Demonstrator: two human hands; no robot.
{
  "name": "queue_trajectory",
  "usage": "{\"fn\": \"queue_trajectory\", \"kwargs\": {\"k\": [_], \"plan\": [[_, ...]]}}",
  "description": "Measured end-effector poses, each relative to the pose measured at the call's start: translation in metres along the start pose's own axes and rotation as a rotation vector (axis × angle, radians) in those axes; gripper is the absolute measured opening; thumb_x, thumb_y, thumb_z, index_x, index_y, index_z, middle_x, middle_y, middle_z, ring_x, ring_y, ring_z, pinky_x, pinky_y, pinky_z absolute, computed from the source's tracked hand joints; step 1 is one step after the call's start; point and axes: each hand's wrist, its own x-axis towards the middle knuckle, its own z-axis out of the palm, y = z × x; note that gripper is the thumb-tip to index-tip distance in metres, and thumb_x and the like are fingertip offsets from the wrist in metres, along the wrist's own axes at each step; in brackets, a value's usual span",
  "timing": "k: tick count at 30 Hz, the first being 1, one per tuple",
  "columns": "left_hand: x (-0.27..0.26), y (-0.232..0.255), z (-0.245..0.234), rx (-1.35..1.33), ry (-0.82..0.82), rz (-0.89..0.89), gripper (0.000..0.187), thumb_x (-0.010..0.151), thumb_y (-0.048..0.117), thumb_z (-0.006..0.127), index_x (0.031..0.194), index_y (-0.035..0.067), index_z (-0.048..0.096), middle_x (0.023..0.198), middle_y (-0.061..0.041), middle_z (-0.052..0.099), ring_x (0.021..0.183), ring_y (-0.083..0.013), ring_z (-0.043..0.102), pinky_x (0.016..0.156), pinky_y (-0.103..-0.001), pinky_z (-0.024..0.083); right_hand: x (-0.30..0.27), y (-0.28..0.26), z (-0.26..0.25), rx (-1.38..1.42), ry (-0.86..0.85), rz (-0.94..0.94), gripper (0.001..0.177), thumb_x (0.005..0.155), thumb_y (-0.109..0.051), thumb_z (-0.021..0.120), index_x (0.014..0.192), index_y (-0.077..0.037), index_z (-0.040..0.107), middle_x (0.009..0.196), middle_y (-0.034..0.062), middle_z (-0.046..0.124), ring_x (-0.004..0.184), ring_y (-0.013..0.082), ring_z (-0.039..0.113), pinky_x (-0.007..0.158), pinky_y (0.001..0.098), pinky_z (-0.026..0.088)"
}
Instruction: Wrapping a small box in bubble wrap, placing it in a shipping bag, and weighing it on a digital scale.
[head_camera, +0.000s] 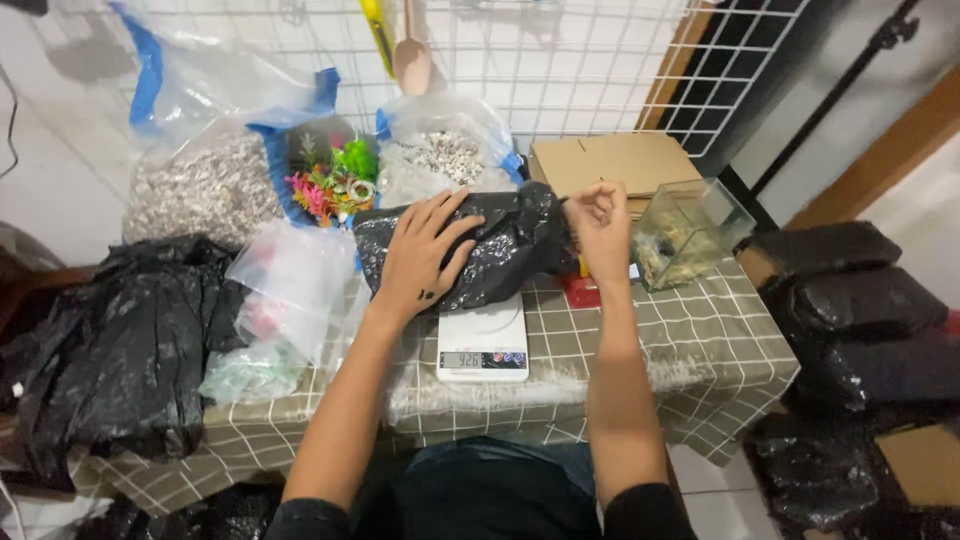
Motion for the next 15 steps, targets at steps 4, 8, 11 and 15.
{"fn": "queue_trajectory", "kwargs": {"k": [4,8,11,15], "plan": [[-0.001,0.0,-0.004,-0.065,-0.009,-0.003,0.032,0.104,0.03,0.057,0.135,0.027,0.063,0.152,-0.005,0.052,0.143,-0.0297,0.046,0.117,-0.046,0.032,-0.002,-0.005,-0.002,0.015,0.079,0.085,0.023,0.098,-0.009,0.068,0.117,-0.012,0.056,0.101,0.006,0.07,0.086,0.0103,0.068,0.077,0.0251,0.056],[-0.004,0.006,-0.009,-0.082,-0.077,0.022,0.076,0.078,0.073,0.067,0.137,0.026,0.059,0.154,-0.01,0.049,0.145,-0.0391,0.04,0.118,-0.055,0.028,-0.014,-0.021,0.001,0.166,-0.215,0.175,0.035,0.099,-0.018,0.066,0.132,-0.01,0.06,0.12,0.0074,0.068,0.108,0.0146,0.065,0.094,0.031,0.054],[-0.003,0.008,-0.014,-0.023,-0.108,0.078,0.098,0.057,0.087,0.072,0.133,0.027,0.059,0.157,-0.012,0.044,0.147,-0.0436,0.035,0.119,-0.058,0.026,-0.008,-0.015,0.003,0.082,-0.241,0.151,0.036,0.094,-0.019,0.074,0.129,-0.01,0.067,0.12,0.0055,0.07,0.109,0.0139,0.064,0.095,0.0313,0.054],[-0.005,0.001,-0.003,0.036,-0.126,0.102,0.065,0.066,0.058,0.083,0.12,0.026,0.065,0.157,-0.013,0.043,0.148,-0.0443,0.034,0.118,-0.059,0.025,-0.006,-0.012,0.009,0.067,-0.132,0.174,0.019,0.09,-0.021,0.083,0.106,-0.013,0.076,0.096,-0.0005,0.075,0.091,0.0064,0.066,0.088,0.0272,0.057]]}}
